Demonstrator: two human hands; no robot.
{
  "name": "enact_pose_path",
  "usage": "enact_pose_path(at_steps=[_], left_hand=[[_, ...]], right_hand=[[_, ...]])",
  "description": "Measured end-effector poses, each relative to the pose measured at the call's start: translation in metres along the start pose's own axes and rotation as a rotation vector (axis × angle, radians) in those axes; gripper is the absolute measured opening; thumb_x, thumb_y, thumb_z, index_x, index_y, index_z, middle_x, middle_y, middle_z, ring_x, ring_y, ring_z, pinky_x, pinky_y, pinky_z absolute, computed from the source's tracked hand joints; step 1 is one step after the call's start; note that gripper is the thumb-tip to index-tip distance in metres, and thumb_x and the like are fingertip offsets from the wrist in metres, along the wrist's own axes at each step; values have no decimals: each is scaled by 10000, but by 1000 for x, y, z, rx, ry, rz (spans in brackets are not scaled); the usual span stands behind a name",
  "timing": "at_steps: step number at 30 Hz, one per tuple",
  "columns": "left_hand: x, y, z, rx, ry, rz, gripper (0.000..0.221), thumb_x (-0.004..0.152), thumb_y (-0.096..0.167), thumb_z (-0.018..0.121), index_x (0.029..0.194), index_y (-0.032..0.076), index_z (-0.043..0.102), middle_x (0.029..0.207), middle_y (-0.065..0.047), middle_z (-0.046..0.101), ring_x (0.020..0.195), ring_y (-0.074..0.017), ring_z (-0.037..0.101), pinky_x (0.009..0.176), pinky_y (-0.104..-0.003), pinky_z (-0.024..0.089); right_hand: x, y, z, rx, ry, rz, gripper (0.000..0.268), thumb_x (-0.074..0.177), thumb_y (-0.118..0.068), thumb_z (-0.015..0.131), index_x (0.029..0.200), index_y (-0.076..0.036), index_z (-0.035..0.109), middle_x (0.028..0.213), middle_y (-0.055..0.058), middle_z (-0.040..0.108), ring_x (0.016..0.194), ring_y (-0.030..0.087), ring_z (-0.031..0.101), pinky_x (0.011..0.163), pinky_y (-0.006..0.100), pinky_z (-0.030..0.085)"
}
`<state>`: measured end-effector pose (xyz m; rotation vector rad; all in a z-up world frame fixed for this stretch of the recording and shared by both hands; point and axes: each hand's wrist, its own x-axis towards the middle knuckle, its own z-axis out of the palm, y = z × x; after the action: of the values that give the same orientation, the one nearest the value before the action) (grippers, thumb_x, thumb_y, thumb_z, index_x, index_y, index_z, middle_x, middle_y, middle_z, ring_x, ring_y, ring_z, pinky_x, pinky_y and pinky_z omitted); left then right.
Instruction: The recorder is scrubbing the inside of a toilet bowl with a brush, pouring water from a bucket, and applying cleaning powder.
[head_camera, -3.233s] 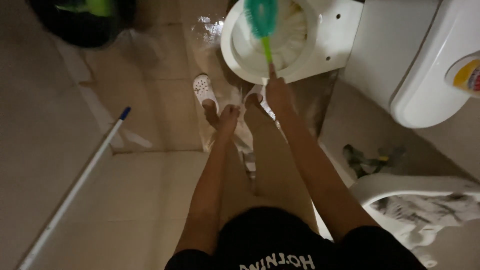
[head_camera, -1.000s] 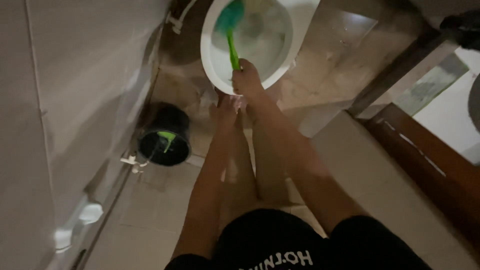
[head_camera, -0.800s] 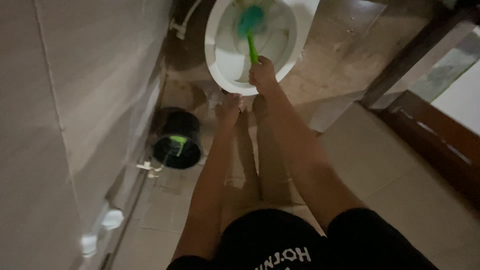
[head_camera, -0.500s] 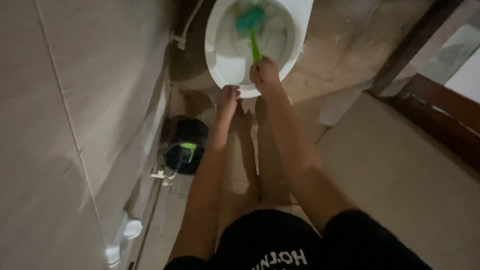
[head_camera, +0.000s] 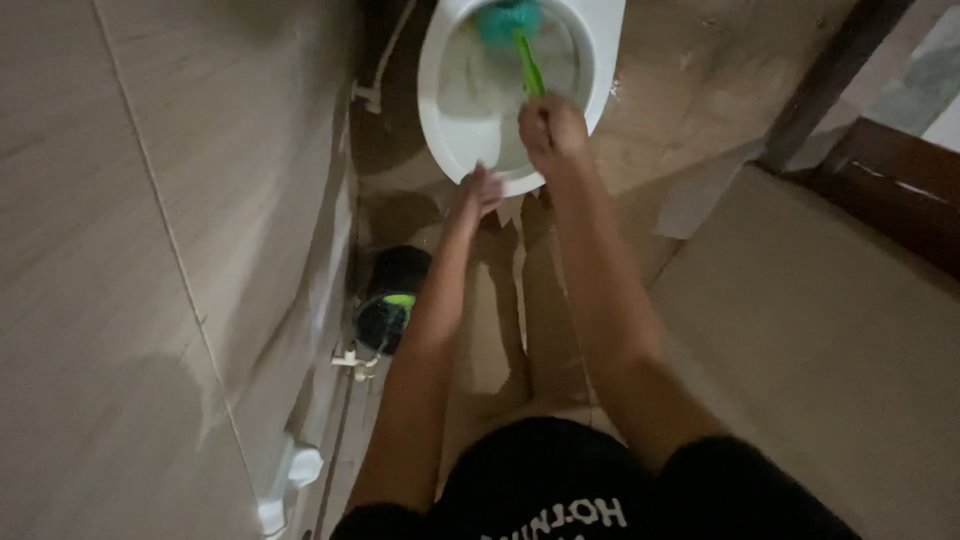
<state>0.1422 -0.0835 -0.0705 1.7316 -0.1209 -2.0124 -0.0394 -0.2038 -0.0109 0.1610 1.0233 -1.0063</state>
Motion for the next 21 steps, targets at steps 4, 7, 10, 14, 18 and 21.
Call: enact_pose_path(at_steps=[4,7,10,14,18,21], left_hand=[[27,49,77,-15,-106,-126,793,994,623,541,1464,-11,468,1297,-236,608,1160,-356,643,1015,-497,532],[69,31,85,71,-76,-145,707,944,531,682,1380,-10,550,1285,-286,609,1117,-430,651,924,-568,532],[89,36,96,136,16,-49,514,916,382,676,1183,-57,663,1112,-334,621,946,-446,664,748,-592,521],[73,32,110,573,150,160,315,840,277,600,1020,44,711,931,-235,648,846,-390,697,695,-564,552],[68,63,98,618,130,-39,334,978,192,484,1186,-53,575,1033,-168,655,897,-278,661,767,-403,552],[120,10,67,547,170,39,367,953,212,500,1277,70,399,823,-198,665,529,-298,685,382,-448,612]], right_hand=[[-31,16,-8,-936,134,-220,118,932,-50,444,895,-9,549,684,81,440,529,201,493,389,264,303],[-28,19,-4,-822,140,-158,270,958,-112,447,1173,42,503,832,132,416,605,263,494,420,341,345],[-28,-2,9,-665,323,60,461,1000,-380,483,1379,-118,511,1174,147,483,985,287,480,802,444,362],[-63,-6,-25,-1184,-31,-249,1305,859,-911,438,1585,109,68,1436,500,422,1318,657,437,1078,748,320],[-97,-18,8,-1062,43,-218,633,1082,-198,363,1589,82,106,1417,315,525,1271,478,575,1086,641,406],[-98,1,-21,-1095,65,-271,532,1110,-193,461,1558,6,253,1035,153,521,992,265,596,924,425,478]])
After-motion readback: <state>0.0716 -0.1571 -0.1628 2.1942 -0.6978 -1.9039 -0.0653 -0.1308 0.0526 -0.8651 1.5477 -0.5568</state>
